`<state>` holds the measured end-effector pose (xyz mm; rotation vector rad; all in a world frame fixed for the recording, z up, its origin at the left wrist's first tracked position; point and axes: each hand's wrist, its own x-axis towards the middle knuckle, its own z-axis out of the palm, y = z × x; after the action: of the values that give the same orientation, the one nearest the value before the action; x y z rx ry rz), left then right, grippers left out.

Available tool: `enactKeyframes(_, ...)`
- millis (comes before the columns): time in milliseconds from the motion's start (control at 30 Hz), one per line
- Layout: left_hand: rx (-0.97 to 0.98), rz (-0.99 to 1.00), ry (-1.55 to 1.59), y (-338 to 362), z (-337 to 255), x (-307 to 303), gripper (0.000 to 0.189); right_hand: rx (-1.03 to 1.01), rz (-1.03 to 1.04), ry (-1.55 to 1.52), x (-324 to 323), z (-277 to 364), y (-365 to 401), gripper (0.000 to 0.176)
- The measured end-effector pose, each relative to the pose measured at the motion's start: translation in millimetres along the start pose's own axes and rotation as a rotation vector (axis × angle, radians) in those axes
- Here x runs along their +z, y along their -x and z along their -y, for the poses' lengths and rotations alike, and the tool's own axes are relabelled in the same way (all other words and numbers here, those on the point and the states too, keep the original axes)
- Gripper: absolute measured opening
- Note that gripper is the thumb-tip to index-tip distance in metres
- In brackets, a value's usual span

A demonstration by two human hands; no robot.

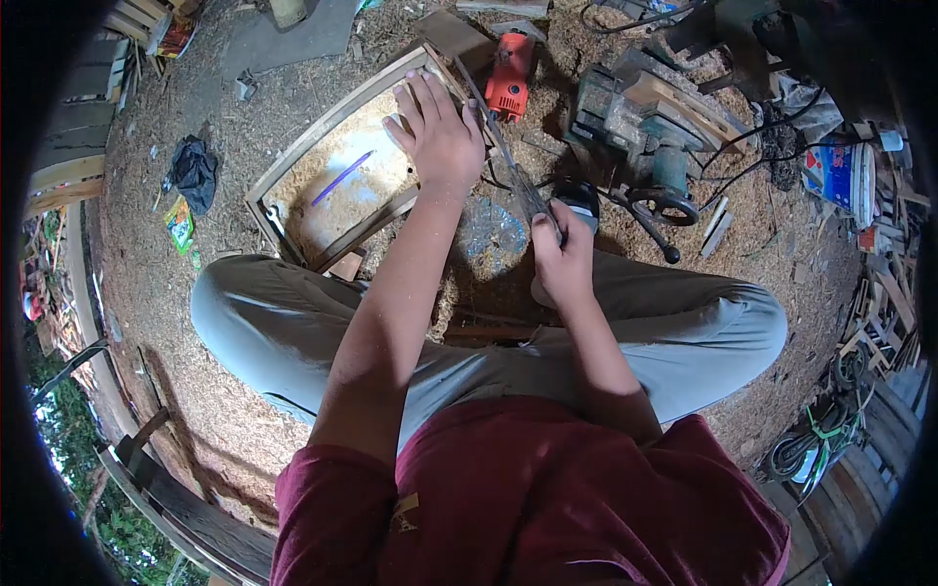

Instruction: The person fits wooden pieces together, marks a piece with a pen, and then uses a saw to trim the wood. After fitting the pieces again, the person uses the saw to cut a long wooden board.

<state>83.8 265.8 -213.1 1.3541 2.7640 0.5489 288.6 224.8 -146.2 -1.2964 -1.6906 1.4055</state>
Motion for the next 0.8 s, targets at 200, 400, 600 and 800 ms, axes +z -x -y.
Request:
enactKeyframes(200, -0.003, 0.011, -0.004, 0, -1, -1, 0.074, -0.042, -0.006, 0.055, 0, -1, 0, 0.026)
enactKeyframes(400, -0.007, 0.008, -0.021, 1, -1, -1, 0.074, -0.051, -0.027, 0.041, -1, -3, 3, 0.025)
enactKeyframes(600, -0.014, 0.005, -0.017, 1, -2, -2, 0.074, -0.024, -0.011, 0.015, 2, 3, -4, 0.023)
enactKeyframes(800, -0.009, -0.002, -0.040, 1, -1, 0, 0.074, -0.050, -0.010, 0.059, -5, 7, 5, 0.026)
